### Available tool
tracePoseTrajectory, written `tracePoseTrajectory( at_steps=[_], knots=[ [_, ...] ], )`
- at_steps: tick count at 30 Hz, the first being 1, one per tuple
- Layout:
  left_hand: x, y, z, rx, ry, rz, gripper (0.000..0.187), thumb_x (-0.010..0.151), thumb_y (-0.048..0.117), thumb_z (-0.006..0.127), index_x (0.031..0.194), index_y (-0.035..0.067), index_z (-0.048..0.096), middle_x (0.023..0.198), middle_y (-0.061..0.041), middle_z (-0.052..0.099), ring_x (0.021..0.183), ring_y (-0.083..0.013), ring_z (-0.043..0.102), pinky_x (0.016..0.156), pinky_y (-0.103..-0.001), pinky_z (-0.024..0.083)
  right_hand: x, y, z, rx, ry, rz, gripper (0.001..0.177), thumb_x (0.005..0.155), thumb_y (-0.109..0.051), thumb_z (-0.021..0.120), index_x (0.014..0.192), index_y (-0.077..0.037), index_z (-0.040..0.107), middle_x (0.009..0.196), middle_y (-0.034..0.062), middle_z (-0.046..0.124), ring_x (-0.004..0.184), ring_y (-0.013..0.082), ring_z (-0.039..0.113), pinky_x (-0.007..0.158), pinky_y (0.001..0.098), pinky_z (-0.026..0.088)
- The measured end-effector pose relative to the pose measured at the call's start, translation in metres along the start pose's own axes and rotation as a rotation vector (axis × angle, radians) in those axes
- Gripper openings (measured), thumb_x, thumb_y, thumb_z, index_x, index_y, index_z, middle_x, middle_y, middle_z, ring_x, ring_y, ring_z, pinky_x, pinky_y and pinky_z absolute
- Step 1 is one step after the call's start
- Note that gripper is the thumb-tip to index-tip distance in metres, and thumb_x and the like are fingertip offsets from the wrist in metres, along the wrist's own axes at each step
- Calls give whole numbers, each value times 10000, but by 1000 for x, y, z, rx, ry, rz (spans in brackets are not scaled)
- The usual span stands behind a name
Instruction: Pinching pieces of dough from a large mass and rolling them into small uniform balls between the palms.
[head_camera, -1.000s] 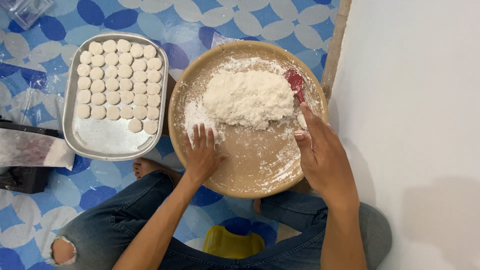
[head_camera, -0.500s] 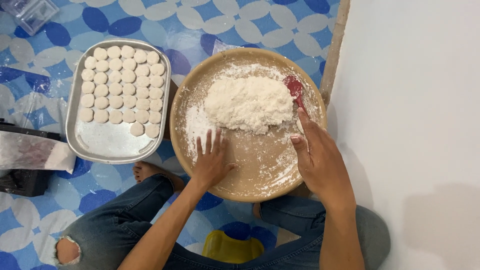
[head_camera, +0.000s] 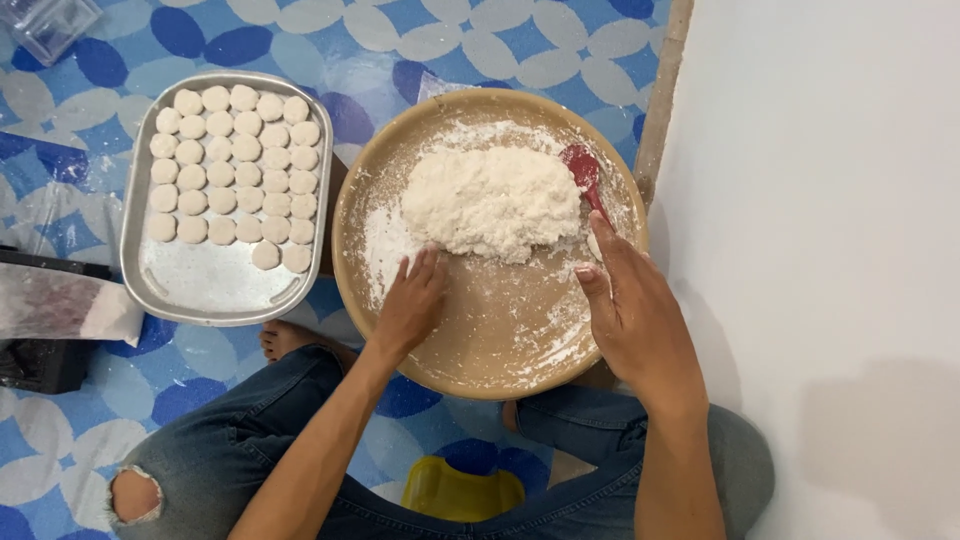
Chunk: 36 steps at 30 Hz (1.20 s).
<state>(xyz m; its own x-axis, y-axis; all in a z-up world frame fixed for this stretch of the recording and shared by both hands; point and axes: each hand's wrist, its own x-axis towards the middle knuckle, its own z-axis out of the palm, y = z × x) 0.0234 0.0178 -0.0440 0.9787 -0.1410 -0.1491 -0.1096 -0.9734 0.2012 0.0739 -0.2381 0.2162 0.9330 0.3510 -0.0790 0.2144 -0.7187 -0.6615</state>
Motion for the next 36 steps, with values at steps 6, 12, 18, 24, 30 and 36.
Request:
tracePoseTrajectory(
  at_steps=[6,12,18,24,30,36],
  knots=[
    [-10,-13,43,68,20,18,557,954,199,646,1475,106,473,1421,-146,584,1310,-280,574,1189,-447,332,1,7,2,-15,-17,16,737,1021,-543,275,1537,-37,418,1398,343,525,1304,514,487,1125,634,269],
    [-22,-29,25,-120,129,-118,898,809,139,803,1562,122,315,1194,-133,636,1079,-316,679,1039,-464,494,3,-3,0,-16,-21,25,775,1020,-559,269,1551,-3,370,1421,361,493,1302,519,484,1111,650,268],
    [-17,-19,27,-108,59,-68,746,859,131,773,1513,136,414,1242,-137,648,1131,-300,677,1100,-471,432,4,-12,1,-40,-53,63,766,1017,-552,279,1557,-16,362,1409,354,505,1298,518,490,1102,644,295],
    [-8,-27,49,84,189,3,345,839,194,801,1166,219,692,1090,-16,674,1040,-210,681,978,-408,488,5,-8,6,-51,-66,57,768,1013,-553,295,1556,-15,364,1390,361,519,1285,531,498,1091,657,304],
    [10,4,-39,-1253,25,-485,358,917,319,761,1164,61,748,1053,-169,756,979,-309,743,930,-443,561,9,-18,3,-47,-118,71,717,1025,-478,333,1541,17,376,1406,376,496,1325,542,451,1076,668,321],
    [8,49,-98,-2086,-67,-478,428,943,266,679,1292,20,645,1038,-119,769,908,-209,760,941,-390,594,13,-18,33,-148,-380,19,662,963,-385,572,1547,-131,390,1548,238,386,1434,413,343,1145,613,279]
  ],
)
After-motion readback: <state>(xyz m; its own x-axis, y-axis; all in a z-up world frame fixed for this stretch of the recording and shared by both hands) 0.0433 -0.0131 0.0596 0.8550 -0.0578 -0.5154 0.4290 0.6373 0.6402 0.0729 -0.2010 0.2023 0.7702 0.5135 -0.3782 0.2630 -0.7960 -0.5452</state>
